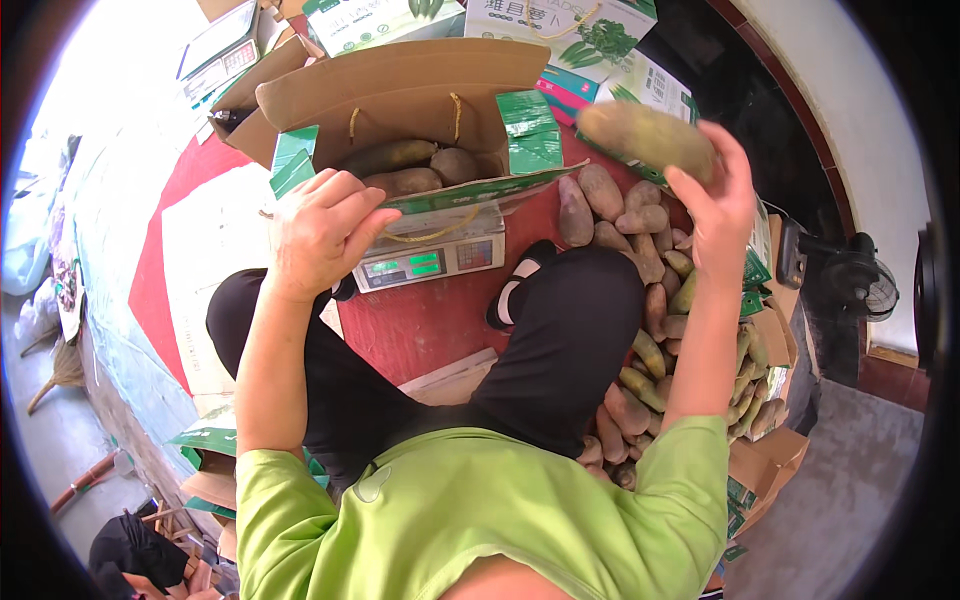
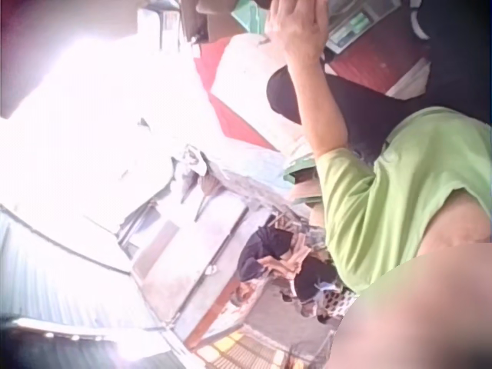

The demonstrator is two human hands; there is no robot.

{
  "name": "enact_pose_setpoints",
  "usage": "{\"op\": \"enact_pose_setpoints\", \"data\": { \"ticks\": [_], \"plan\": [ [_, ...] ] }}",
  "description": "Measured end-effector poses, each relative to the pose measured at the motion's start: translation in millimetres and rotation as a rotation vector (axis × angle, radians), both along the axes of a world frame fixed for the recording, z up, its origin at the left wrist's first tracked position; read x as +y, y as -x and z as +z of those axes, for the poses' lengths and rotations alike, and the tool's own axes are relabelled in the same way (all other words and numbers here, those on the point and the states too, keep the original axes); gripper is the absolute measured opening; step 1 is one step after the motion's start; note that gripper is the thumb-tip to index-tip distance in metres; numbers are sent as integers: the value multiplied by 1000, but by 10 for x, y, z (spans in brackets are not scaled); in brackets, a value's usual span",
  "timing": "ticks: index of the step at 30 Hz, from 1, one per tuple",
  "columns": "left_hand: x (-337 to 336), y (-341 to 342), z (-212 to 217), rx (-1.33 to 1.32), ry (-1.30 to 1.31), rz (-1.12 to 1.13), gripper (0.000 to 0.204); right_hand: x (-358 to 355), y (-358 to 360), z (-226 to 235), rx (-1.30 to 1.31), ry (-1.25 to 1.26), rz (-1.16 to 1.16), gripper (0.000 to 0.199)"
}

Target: Packing fruit-like produce into cardboard gift boxes and weighing them on a scale.

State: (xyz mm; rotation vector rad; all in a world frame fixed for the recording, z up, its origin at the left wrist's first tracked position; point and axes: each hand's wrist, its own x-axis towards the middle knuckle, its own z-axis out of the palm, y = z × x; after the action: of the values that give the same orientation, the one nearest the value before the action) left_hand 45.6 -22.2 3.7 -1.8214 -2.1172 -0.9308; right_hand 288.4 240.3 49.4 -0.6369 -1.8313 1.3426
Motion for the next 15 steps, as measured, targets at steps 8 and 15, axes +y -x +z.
{"op": "enact_pose_setpoints", "data": {
  "ticks": [8,15],
  "plan": [
    [29,27,26,-14,-16,4,18,-141,1162,19,-325,-729,371,45],
    [64,31,-3,-57,-40,18,15,-219,1468,-379,-660,-861,448,42]
  ]
}}
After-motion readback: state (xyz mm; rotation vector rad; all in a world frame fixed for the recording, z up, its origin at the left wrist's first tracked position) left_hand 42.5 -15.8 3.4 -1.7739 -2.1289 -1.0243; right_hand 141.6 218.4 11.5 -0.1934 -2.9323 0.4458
